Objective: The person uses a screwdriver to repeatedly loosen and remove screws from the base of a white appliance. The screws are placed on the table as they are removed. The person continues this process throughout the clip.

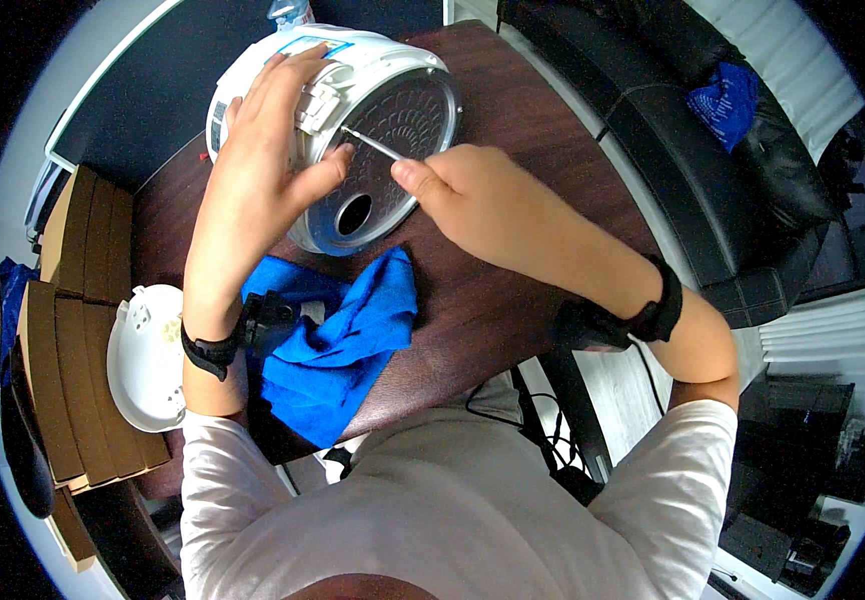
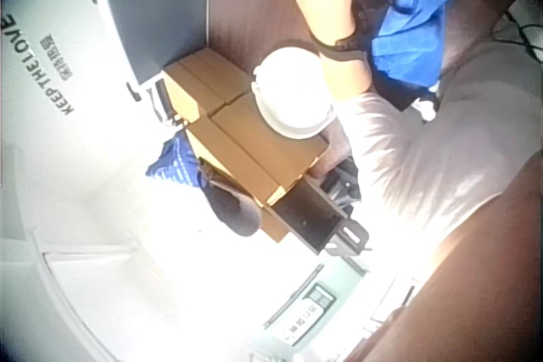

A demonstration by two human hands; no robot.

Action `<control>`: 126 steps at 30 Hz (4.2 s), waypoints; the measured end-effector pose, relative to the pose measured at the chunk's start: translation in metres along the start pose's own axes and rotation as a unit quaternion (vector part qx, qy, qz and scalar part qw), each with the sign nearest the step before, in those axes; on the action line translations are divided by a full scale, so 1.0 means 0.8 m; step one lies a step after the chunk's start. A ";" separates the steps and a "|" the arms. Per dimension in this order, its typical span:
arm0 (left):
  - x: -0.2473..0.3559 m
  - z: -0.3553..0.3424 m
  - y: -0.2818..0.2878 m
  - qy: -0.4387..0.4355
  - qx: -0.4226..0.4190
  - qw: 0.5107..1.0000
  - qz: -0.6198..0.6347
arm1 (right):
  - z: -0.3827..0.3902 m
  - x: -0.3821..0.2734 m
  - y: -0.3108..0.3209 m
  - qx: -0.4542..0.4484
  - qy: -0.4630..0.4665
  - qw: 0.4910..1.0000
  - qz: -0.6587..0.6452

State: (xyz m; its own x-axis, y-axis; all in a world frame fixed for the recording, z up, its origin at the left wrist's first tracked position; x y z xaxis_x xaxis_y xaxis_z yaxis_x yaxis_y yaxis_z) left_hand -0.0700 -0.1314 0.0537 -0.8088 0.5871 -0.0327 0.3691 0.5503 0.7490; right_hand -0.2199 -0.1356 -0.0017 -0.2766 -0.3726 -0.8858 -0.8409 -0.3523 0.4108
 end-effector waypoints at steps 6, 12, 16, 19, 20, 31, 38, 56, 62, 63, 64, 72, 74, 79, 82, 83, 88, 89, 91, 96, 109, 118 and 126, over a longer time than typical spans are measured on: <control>0.000 -0.002 0.000 -0.003 0.004 1.000 0.002 | 0.024 0.020 -0.060 -0.138 -0.257 0.836 -0.465; 0.001 -0.005 0.003 0.015 -0.018 0.999 0.041 | 0.030 0.014 -0.052 -0.141 -0.263 0.839 -0.455; 0.003 -0.001 0.004 0.008 0.015 1.000 -0.007 | 0.022 0.006 -0.001 -0.011 -0.095 0.993 -0.074; 0.004 -0.003 0.004 -0.008 0.019 1.000 -0.019 | 0.016 -0.013 0.009 0.066 0.056 0.995 0.049; 0.004 -0.003 0.003 -0.006 0.017 1.000 -0.011 | 0.016 -0.014 0.008 0.065 0.060 0.993 0.082; 0.004 -0.004 0.005 0.002 0.000 1.000 0.004 | 0.013 -0.027 0.009 0.098 0.098 0.948 0.285; 0.005 -0.005 0.003 0.007 0.005 1.000 0.016 | 0.015 -0.028 0.006 0.109 0.129 0.939 0.300; 0.002 -0.004 0.004 0.004 0.002 1.000 0.023 | 0.020 0.029 -0.042 -0.148 -0.181 0.902 -0.362; 0.004 -0.004 0.004 0.001 0.007 1.000 0.014 | 0.018 -0.016 0.011 0.105 0.124 0.957 0.243; 0.004 -0.005 0.004 0.002 0.005 1.000 0.015 | 0.017 -0.018 0.011 0.107 0.122 0.952 0.261; 0.004 -0.005 0.004 0.002 0.002 1.000 0.016 | 0.017 -0.021 0.009 0.108 0.120 0.947 0.278; 0.005 -0.005 0.004 0.004 0.003 1.000 0.019 | 0.011 -0.025 0.006 0.110 0.118 0.934 0.320; 0.005 -0.003 0.004 0.001 0.011 1.000 0.011 | 0.008 -0.024 0.006 0.095 0.109 0.941 0.306; 0.004 -0.005 0.003 0.003 0.012 1.000 0.014 | 0.001 0.029 -0.021 -0.090 -0.121 0.966 -0.211; 0.003 -0.006 0.001 0.005 0.012 1.000 0.017 | 0.016 0.030 -0.059 -0.209 -0.234 0.815 -0.488; 0.004 -0.007 0.001 0.001 0.011 1.000 0.019 | 0.019 0.028 -0.068 -0.228 -0.234 0.770 -0.548; 0.002 -0.006 0.003 -0.005 0.009 1.000 0.018 | 0.015 0.043 -0.042 -0.155 -0.222 0.883 -0.384; 0.003 -0.006 0.005 -0.005 0.011 1.000 0.012 | 0.007 0.038 -0.021 -0.082 -0.119 0.963 -0.227; 0.006 -0.004 0.005 -0.001 0.017 1.000 0.003 | 0.009 0.004 0.007 0.069 0.094 0.987 0.113; 0.004 -0.004 0.003 0.007 0.006 1.000 0.016 | 0.011 -0.020 0.016 0.090 0.125 0.954 0.257; 0.005 -0.005 0.003 -0.006 0.005 1.000 0.012 | -0.003 -0.006 0.006 0.031 0.084 0.987 0.132; 0.005 -0.004 0.003 -0.007 0.011 1.000 0.004 | 0.018 0.024 -0.075 -0.203 -0.212 0.786 -0.544; 0.006 -0.005 0.005 -0.003 0.002 1.000 0.013 | 0.005 -0.002 0.017 0.102 0.097 0.968 0.208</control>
State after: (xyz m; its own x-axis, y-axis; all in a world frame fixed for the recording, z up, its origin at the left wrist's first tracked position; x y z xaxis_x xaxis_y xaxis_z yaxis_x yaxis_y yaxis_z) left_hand -0.0742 -0.1283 0.0590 -0.7966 0.6042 -0.0174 0.3912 0.5373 0.7472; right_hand -0.2330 -0.1365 0.0049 -0.5347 -0.6076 -0.5873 -0.7553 0.0319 0.6546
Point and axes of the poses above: each hand's wrist, its own z-axis away from the middle knuckle, its own y-axis out of the back of the hand, x = y × z, the point moved 7 cm from there along -z, towards the middle knuckle, and after that the axes turned 11 degrees about -z, right-handed, at the moved point
